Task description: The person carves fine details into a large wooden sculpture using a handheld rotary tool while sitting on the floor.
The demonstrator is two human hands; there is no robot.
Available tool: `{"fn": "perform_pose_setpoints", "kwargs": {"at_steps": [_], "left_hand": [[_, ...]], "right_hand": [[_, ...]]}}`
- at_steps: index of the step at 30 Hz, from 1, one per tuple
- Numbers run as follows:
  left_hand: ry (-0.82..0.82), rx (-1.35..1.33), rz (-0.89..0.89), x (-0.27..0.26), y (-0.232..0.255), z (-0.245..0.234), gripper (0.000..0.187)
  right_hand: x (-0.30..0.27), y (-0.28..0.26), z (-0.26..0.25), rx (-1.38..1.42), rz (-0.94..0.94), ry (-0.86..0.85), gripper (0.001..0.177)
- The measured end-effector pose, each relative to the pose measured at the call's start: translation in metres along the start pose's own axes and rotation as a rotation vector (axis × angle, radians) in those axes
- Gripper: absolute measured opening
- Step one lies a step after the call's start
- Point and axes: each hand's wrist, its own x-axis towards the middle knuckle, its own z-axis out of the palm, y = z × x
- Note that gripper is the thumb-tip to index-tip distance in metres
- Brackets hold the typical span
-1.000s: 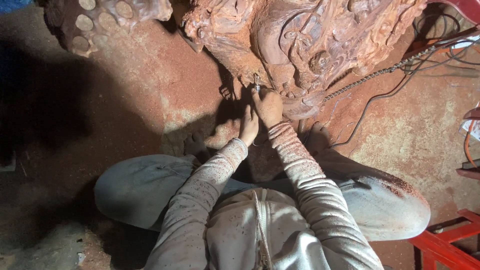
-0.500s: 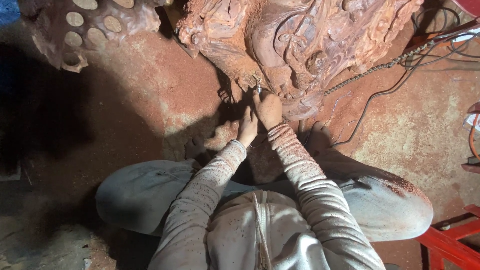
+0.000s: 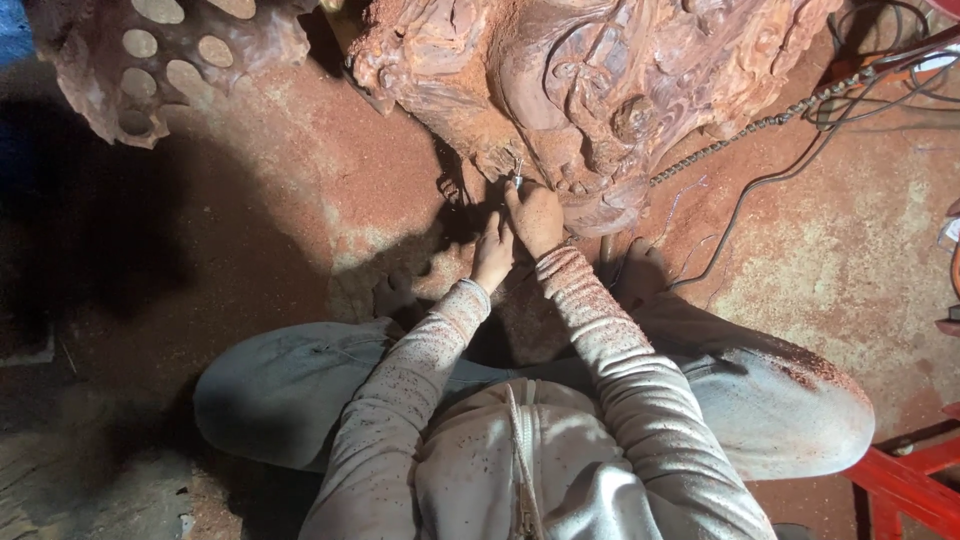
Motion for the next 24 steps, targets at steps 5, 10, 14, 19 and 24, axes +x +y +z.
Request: {"fn": "perform_pose_setpoints", "kwargs": {"at_steps": [5, 10, 14, 19, 24], "left_hand": [[-0.005, 0.019, -0.024, 0.011, -0.01, -0.006, 0.049], [0.044, 0.058, 0.019, 0.014, -0.01, -0.006, 0.05], [0.069, 0.071, 0.068, 0.0, 0.008, -0.011, 0.048], [0.025, 0.045, 0.045, 0.013, -0.016, -0.004, 0.048], [0.084, 0.064, 0.115, -0.025, 0.038, -0.017, 0.05]], "right_hand": [[0.002, -0.003, 0.002, 0.036, 0.053, -0.017, 0.053], [-0.003, -0.011, -0.003, 0.071, 0.043, -0.043, 0.055], [-0.002, -0.013, -0.007, 0.084, 0.026, -0.062, 0.055], [-0.003, -0.009, -0.003, 0.086, 0.044, -0.028, 0.053], [-0.001, -0.016, -0.006, 0.087, 0.032, -0.037, 0.054]]}}
